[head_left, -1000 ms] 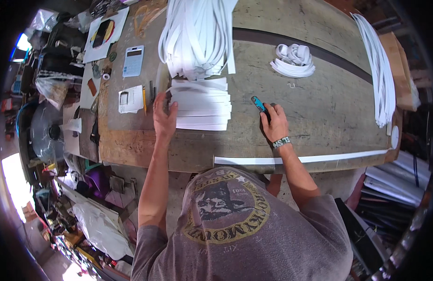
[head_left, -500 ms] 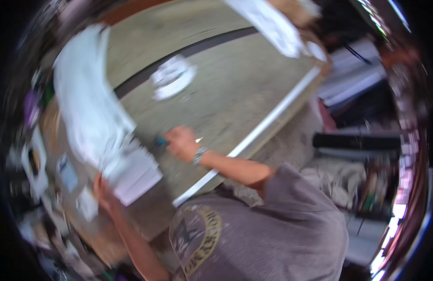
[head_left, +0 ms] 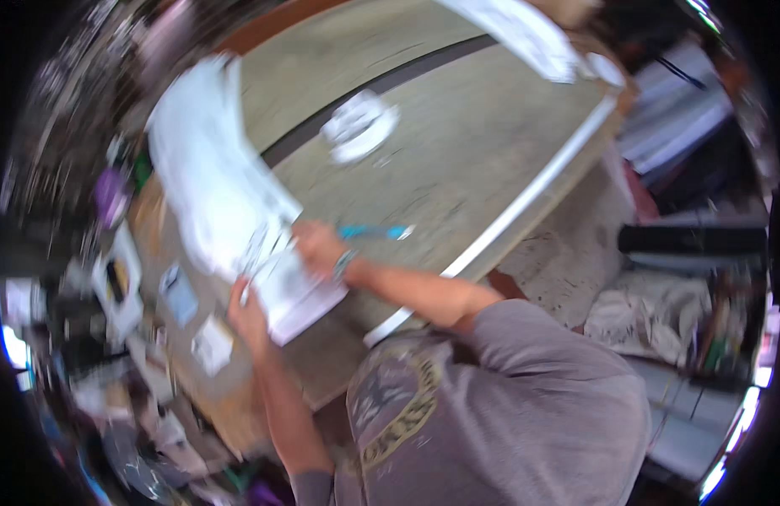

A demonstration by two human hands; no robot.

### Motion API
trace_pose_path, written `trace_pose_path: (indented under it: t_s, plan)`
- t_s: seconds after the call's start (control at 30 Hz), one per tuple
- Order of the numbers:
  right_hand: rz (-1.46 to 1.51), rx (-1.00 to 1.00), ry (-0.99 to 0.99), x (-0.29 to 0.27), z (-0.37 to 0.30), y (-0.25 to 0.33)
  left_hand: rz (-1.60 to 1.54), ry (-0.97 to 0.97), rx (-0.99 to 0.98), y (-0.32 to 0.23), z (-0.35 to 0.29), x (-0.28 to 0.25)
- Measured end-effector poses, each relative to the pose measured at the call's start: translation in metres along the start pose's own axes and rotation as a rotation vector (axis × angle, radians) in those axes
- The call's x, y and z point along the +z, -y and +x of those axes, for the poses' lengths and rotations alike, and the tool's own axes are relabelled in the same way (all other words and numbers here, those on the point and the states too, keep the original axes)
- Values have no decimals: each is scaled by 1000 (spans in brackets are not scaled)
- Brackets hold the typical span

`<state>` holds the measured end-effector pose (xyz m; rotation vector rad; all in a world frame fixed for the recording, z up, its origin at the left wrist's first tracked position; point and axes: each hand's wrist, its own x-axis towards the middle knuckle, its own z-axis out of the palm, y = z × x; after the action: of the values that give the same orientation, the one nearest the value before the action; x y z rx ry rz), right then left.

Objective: Marking leather strips with a pen and then cutting them with a utility knife.

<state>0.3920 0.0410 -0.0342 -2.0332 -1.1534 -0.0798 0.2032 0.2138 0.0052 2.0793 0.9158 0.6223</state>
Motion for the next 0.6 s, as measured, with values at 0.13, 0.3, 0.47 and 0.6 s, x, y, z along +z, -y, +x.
trace_pose_path:
  t_s: [0.13,0.3,0.47,0.6]
  plan:
    - [117,-13,-21,-27,-1,5,-5,-70,29,6,1,2]
    - [127,86,-30,-40,-2,25,-312,-300,-59,29,-7,8]
    - [297,126,151,-35,-1,22,-271,-103,-113,21,-6,5]
    - [507,236,311,-37,0,16,-396,-66,-56,22,-7,6]
